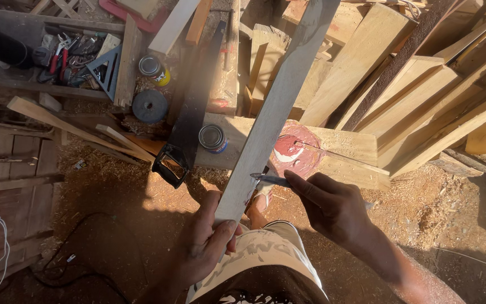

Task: The person mixes two cans of wood filler using a putty knife, then applies the mixed filler to a long wooden plank to fill gaps and imperfections. The person works methodically along the plank, smoothing the filler into the surface.

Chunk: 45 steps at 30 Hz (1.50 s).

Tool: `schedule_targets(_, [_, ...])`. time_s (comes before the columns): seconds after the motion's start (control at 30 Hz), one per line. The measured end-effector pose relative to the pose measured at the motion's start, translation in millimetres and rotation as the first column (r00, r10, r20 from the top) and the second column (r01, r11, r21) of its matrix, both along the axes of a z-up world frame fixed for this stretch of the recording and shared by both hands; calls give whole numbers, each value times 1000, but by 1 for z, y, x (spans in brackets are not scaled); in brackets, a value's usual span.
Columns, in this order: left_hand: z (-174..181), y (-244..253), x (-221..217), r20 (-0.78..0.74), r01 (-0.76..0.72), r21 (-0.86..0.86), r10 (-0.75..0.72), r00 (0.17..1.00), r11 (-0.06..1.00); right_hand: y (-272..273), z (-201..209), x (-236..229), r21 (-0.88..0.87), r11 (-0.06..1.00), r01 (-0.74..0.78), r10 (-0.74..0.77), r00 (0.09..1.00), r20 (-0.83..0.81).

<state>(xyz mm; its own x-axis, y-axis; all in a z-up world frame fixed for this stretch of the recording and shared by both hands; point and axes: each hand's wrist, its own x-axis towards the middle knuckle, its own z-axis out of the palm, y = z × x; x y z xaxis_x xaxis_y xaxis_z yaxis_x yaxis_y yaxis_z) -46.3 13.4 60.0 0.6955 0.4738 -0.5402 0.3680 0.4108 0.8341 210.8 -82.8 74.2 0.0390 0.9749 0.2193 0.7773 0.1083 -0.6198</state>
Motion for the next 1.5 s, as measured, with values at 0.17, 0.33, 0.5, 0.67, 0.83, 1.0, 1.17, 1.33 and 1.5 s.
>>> schedule_targets(0.17, [2,-2,1,2,-2,26,2,1000,1000,-12,-1,-12,-8,1000,-25,25,998,63])
schedule_targets(0.33, [5,-3,1,29,24,13,-24,999,1000,-20,-1,-19,-19,998,-60,61,992,107])
schedule_targets(0.5, [4,-4,4,-1,59,3,-59,998,998,-29,1,-19,-31,997,-74,77,993,89])
schedule_targets(0.67, [-7,-5,3,24,39,2,-39,999,999,-49,-13,-14,-219,973,-69,-4,949,-316])
schedule_targets(0.83, [-17,2,-10,-47,-59,1,59,997,998,-100,-68,21,-446,803,395,-581,683,-443])
schedule_targets(1.0, [-18,-4,-22,-172,-186,-68,172,970,980,-134,-197,50,-609,589,531,-803,472,-364])
schedule_targets(1.17, [-22,-18,-19,-303,-248,-98,208,930,964,-144,-302,43,-602,593,535,-802,328,-499])
schedule_targets(1.33, [-30,-28,-18,-328,-241,-109,194,924,964,-132,-333,39,-599,550,582,-834,339,-436])
schedule_targets(1.5, [-36,-34,-14,-301,-276,-137,226,927,951,-108,-325,50,-709,476,520,-879,276,-387])
